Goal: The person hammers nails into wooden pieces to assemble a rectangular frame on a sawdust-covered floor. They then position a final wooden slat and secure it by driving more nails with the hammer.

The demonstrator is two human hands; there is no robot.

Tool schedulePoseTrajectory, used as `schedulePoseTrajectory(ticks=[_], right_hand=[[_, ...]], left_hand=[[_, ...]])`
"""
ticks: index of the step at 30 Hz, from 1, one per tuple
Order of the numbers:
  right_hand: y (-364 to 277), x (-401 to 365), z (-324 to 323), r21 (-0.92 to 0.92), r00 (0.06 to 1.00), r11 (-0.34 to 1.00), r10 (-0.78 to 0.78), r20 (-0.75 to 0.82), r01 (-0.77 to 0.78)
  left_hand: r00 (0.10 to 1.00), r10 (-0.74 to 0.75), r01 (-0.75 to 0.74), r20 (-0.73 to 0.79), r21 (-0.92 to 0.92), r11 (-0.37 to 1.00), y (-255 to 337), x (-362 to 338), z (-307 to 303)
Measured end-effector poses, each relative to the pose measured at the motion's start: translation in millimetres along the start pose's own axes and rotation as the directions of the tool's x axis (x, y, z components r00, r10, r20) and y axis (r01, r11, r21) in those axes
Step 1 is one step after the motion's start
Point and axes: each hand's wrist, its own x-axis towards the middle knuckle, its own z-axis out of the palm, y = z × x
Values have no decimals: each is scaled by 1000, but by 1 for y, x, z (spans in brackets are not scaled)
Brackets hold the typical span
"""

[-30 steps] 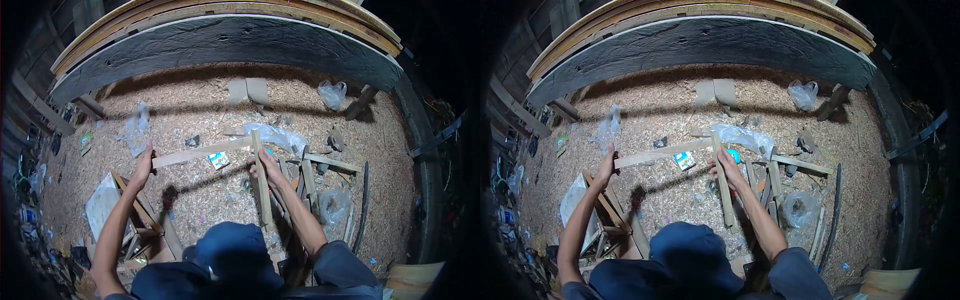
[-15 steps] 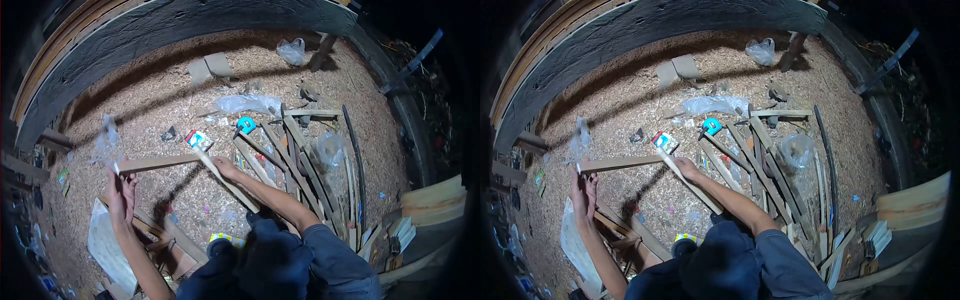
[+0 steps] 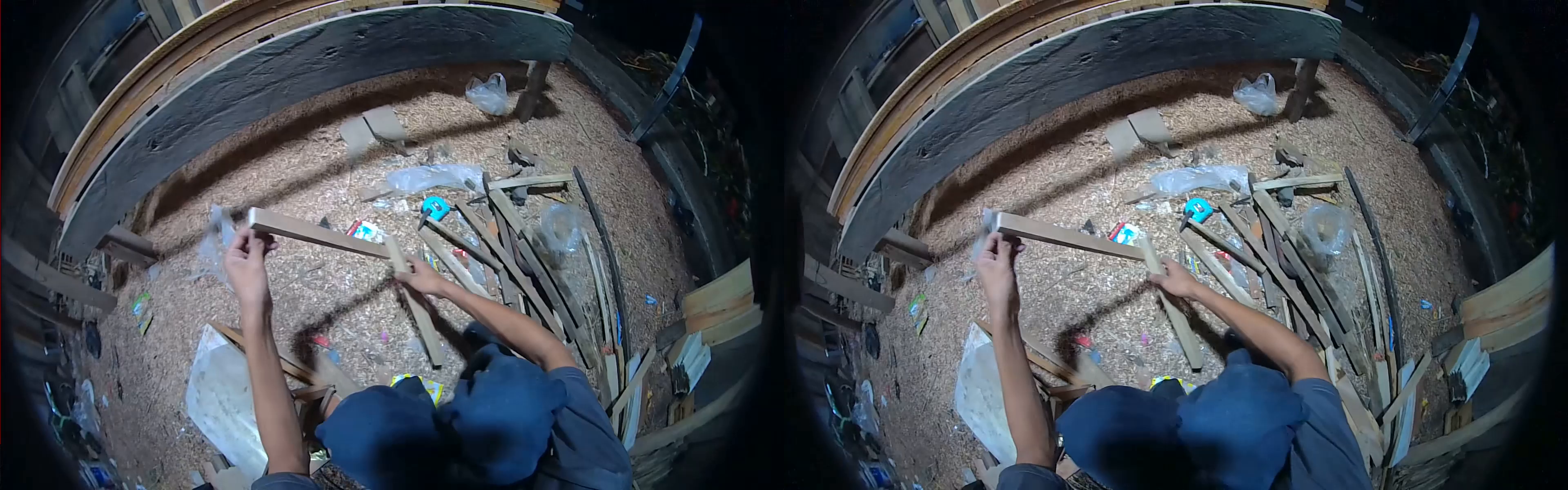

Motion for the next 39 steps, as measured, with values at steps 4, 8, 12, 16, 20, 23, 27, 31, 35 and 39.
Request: schedulePoseTrajectory(ticks=[4,8,12,16,20,23,27,31,35,39], right_hand=[[-21,-26,-26,223,983,963,124,134,-152],[18,-20,-16,291,943,945,48,328,-149],[14,-43,-2,488,886,823,39,462,-290],[14,-47,13,458,793,822,-11,609,-340],[4,-50,25,461,739,803,-39,672,-377],[-12,-56,24,397,719,845,-22,695,-358],[4,-26,21,-149,806,794,-566,172,590],[-76,-17,-72,707,947,637,-278,-162,308],[-131,-34,-127,426,824,709,-434,-365,562],[-142,-41,-132,53,752,805,-526,-397,591]], left_hand=[[984,-87,128,153,-279,952,14,-9,29],[988,41,-14,146,-182,983,26,-22,78],[986,163,-164,40,34,986,14,-24,120],[941,327,-338,89,160,928,1,-27,146],[841,331,-451,428,217,866,-5,-37,152],[750,346,-513,564,166,842,-1,-55,169],[680,341,-552,649,147,821,-5,-68,179],[744,239,-517,624,312,797,-30,-62,186],[776,273,-537,568,369,758,-32,-61,199],[798,330,-525,503,313,792,-45,-66,208]])
